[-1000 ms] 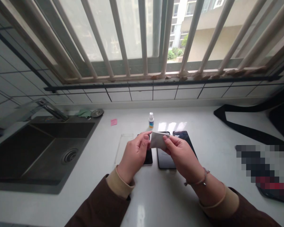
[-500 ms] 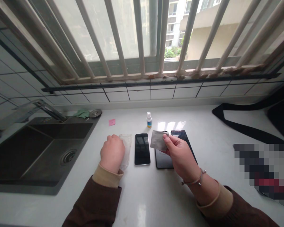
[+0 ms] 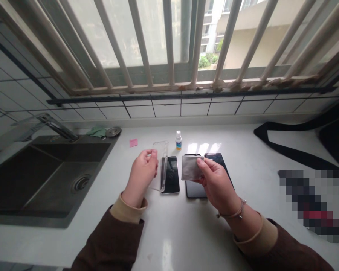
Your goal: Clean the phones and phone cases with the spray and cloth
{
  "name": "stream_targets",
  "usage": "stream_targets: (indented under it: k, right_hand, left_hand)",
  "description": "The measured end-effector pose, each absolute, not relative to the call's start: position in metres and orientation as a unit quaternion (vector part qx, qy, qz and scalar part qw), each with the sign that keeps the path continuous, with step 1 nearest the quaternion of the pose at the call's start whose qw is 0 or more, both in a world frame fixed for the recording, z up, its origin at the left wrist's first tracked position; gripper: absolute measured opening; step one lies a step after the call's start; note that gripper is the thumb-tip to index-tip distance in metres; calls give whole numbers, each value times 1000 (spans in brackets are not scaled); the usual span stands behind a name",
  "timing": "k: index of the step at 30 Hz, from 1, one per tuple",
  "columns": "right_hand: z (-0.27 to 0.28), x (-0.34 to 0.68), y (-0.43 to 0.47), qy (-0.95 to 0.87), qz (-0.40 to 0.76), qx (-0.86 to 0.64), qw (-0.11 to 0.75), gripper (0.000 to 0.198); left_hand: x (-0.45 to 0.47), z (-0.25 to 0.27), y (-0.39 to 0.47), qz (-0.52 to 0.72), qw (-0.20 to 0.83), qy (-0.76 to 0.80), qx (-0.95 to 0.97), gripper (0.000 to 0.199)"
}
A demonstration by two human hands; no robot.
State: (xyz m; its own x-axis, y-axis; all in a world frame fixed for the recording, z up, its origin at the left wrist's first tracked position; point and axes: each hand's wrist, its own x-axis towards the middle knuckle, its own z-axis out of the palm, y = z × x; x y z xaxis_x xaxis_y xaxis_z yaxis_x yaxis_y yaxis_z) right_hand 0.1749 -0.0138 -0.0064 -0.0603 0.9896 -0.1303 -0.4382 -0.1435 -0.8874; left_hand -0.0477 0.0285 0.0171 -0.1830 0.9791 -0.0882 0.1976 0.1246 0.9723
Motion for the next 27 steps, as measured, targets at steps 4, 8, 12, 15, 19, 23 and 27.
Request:
stream_targets:
  k: [4, 8, 12, 15, 19, 23, 27]
  right_hand:
    - [-7, 173, -16, -361, 647, -393, 544, 37]
    - [-8, 177, -10, -350, 653, -419, 525, 38]
    - [-5, 188, -4, -410, 555, -502, 521, 39]
    - [0, 198, -4, -567, 292, -609, 473, 35]
    - [1, 199, -9, -692, 43, -577, 432, 33]
    - [-5, 187, -12, -764, 27, -491, 418, 29]
    - [-7, 176, -15, -804, 52, -447, 387, 25]
  left_hand:
    - [-28, 10, 19, 439, 656, 481, 382, 29]
    - [-16, 13, 12, 413, 798, 364, 246, 11]
    - [-12, 16, 11, 432, 819, 323, 198, 8]
    - [-11, 14, 8, 423, 820, 330, 200, 14]
    - [-4, 11, 1, 352, 845, 332, 229, 43]
    - [9, 8, -9, 309, 855, 319, 267, 56]
    - [17, 2, -13, 337, 845, 301, 285, 61]
